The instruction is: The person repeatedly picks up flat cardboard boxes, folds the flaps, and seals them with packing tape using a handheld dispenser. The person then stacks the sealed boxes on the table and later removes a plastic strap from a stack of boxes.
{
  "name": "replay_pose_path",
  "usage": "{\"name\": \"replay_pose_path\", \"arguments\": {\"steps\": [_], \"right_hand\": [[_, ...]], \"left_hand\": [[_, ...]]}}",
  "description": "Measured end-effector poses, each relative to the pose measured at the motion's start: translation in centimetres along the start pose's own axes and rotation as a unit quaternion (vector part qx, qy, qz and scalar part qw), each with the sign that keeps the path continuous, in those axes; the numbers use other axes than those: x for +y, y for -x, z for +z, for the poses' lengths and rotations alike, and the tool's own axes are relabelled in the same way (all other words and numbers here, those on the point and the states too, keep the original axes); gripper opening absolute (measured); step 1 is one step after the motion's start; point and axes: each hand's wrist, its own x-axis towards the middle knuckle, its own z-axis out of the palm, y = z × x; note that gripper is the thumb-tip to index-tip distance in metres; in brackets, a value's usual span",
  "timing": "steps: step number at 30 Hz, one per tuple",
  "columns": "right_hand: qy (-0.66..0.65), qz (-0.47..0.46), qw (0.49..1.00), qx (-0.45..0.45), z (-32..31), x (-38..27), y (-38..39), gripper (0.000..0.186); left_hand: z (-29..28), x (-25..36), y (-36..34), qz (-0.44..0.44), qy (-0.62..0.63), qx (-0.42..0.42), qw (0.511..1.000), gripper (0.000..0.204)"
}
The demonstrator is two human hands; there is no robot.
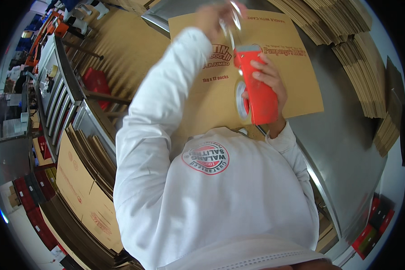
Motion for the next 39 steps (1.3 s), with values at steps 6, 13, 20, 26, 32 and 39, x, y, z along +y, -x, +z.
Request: {"name": "replay_pose_path", "arguments": {"steps": [6, 13, 20, 26, 32, 39], "right_hand": [[-0.124, 0.273, 0.946, -0.120, 0.9, -1.3, 4.4, 0.040], [-0.149, 0.439, 0.875, -0.139, 3.6, 0.5, 5.5, 0.022], [0.080, 0.408, 0.893, -0.169, 5.3, 4.2, 3.4, 0.026], [-0.170, 0.645, 0.744, -0.045, 6.8, 12.8, 4.7, 0.034], [-0.295, 0.673, 0.677, 0.038, 2.7, 9.1, 7.9, 0.041], [-0.343, 0.575, 0.692, 0.270, -8.7, 2.9, 10.9, 0.040]], "left_hand": [[-11.2, 5.1, -9.7, 0.120, -0.398, 0.069, 0.907, 0.032], [-15.3, -7.5, -6.9, 0.123, -0.822, 0.203, 0.517, 0.064], [-14.4, -10.9, -3.1, 0.225, -0.798, -0.005, 0.559, 0.068], [-11.7, -13.4, 5.8, 0.183, -0.856, -0.104, 0.473, 0.075], [-10.0, -11.9, 7.5, 0.165, -0.829, -0.122, 0.521, 0.110], [0.7, -17.4, 11.4, 0.188, -0.740, -0.334, 0.553, 0.113]]}}
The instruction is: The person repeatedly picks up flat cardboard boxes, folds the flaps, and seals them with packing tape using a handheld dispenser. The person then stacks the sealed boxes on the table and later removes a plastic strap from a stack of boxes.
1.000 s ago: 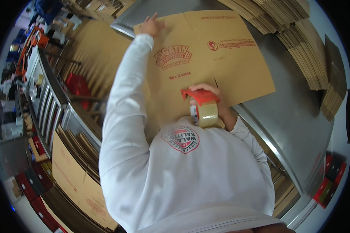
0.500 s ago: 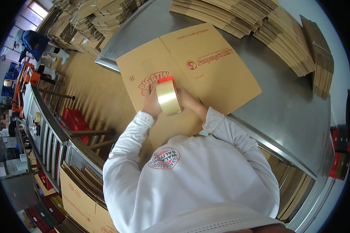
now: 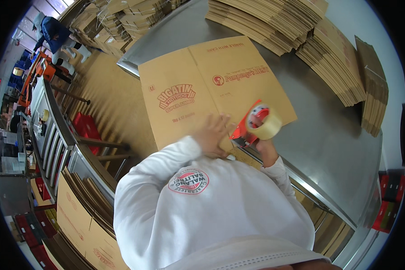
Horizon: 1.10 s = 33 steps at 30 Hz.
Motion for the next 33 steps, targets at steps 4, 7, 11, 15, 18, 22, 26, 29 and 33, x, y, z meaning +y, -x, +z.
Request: {"name": "replay_pose_path", "arguments": {"steps": [4, 7, 11, 15, 18, 22, 26, 29, 33], "right_hand": [[-0.058, -0.040, 0.997, 0.032, -1.7, -3.3, 2.2, 0.037], [-0.074, -0.058, 0.994, -0.049, -3.9, -4.2, 3.4, 0.035], [-0.090, -0.090, 0.988, -0.090, -3.7, -6.8, 6.1, 0.037], [-0.069, -0.138, 0.981, -0.119, -4.8, -8.3, 6.3, 0.042], [-0.060, -0.131, 0.976, -0.162, -5.0, -8.1, 4.4, 0.043], [-0.081, -0.107, 0.974, -0.184, -4.0, -7.8, 3.2, 0.044], [-0.068, -0.112, 0.963, -0.234, -2.3, -8.2, 3.2, 0.046], [-0.056, -0.150, 0.968, -0.195, -1.0, -8.4, 3.3, 0.036], [-0.071, -0.149, 0.971, -0.172, -0.1, -8.4, 2.5, 0.039]], "left_hand": [[2.5, 5.9, -5.2, -0.016, -0.215, -0.070, 0.974, 0.063], [3.6, 6.7, -4.4, 0.001, -0.187, -0.018, 0.982, 0.049], [-5.6, 6.0, -1.4, 0.030, -0.163, 0.007, 0.986, 0.052], [-22.3, 3.7, 2.3, 0.017, -0.069, 0.150, 0.986, 0.052], [-28.1, 1.5, 8.7, -0.067, -0.027, 0.322, 0.944, 0.051], [-30.9, 2.5, 13.4, -0.098, 0.026, 0.514, 0.852, 0.049], [-31.3, 4.3, 18.1, -0.126, 0.039, 0.682, 0.719, 0.049], [-30.0, 4.2, 20.5, -0.125, 0.078, 0.772, 0.618, 0.054], [-21.7, 0.5, 16.7, -0.139, 0.274, 0.804, 0.508, 0.038]]}}
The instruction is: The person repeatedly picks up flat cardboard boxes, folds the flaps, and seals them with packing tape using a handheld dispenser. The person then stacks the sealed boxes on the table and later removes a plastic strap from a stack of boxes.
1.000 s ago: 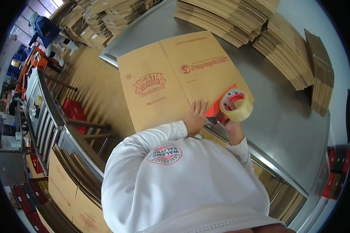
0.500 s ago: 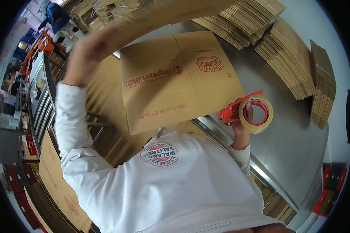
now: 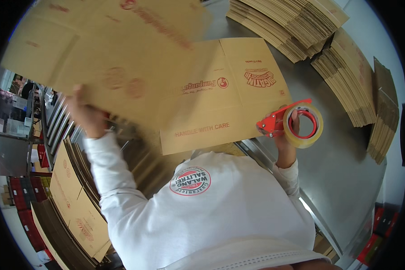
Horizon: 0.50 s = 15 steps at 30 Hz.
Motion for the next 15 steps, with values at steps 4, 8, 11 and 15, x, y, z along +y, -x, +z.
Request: {"name": "replay_pose_path", "arguments": {"steps": [4, 8, 11, 15], "right_hand": [[0.008, 0.019, 0.999, -0.051, 1.1, 0.5, -0.5, 0.045], [0.143, -0.090, 0.985, -0.046, 0.0, 2.5, -1.9, 0.059], [0.232, -0.142, 0.959, -0.080, 3.6, 2.1, -1.7, 0.065], [0.246, -0.357, 0.880, -0.196, 7.0, 3.3, -2.2, 0.058]], "left_hand": [[2.5, -11.8, 14.4, -0.279, -0.127, -0.175, 0.936, 0.018], [4.7, -15.8, 25.1, -0.227, -0.119, -0.581, 0.773, 0.041], [7.0, -12.2, 22.1, -0.491, 0.067, -0.645, 0.582, 0.070], [10.1, -7.5, 17.8, -0.590, 0.185, -0.505, 0.602, 0.097]]}}
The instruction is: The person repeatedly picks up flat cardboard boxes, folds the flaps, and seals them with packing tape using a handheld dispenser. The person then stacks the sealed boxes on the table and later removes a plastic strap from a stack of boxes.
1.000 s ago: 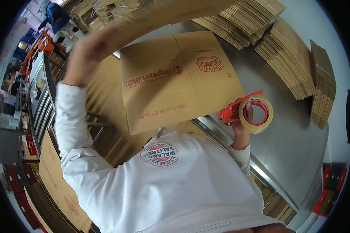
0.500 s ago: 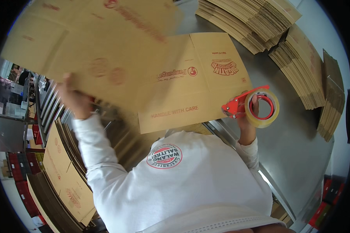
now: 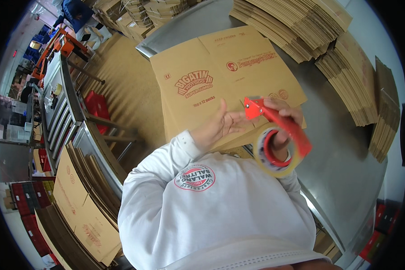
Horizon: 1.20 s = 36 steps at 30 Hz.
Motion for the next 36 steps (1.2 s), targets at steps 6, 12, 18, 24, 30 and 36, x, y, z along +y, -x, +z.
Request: {"name": "replay_pose_path", "arguments": {"steps": [6, 12, 18, 24, 30, 36], "right_hand": [[0.212, -0.141, 0.948, -0.192, 2.3, 0.5, 0.4, 0.044], [0.168, -0.093, 0.951, -0.242, 3.4, 2.4, 0.3, 0.042], [0.179, -0.082, 0.956, -0.218, 4.9, 4.0, -0.5, 0.044], [0.107, 0.018, 0.965, -0.238, 3.1, 3.6, 1.7, 0.046], [0.044, 0.247, 0.936, -0.246, 4.3, 4.4, 3.7, 0.038], [0.014, 0.351, 0.905, -0.241, 4.0, 7.1, 5.4, 0.025]], "left_hand": [[-0.3, 3.7, 1.7, 0.116, 0.020, 0.031, 0.993, 0.095], [-3.4, 1.8, 0.8, 0.054, 0.327, 0.078, 0.940, 0.061], [-6.2, 3.9, -1.6, 0.133, 0.142, 0.168, 0.966, 0.034], [-15.9, 14.0, -6.1, 0.329, 0.011, 0.328, 0.885, 0.018], [-34.2, 9.9, -7.2, 0.217, -0.436, 0.539, 0.687, 0.023], [-25.7, 7.5, -7.1, -0.021, -0.726, 0.487, 0.486, 0.048]]}}
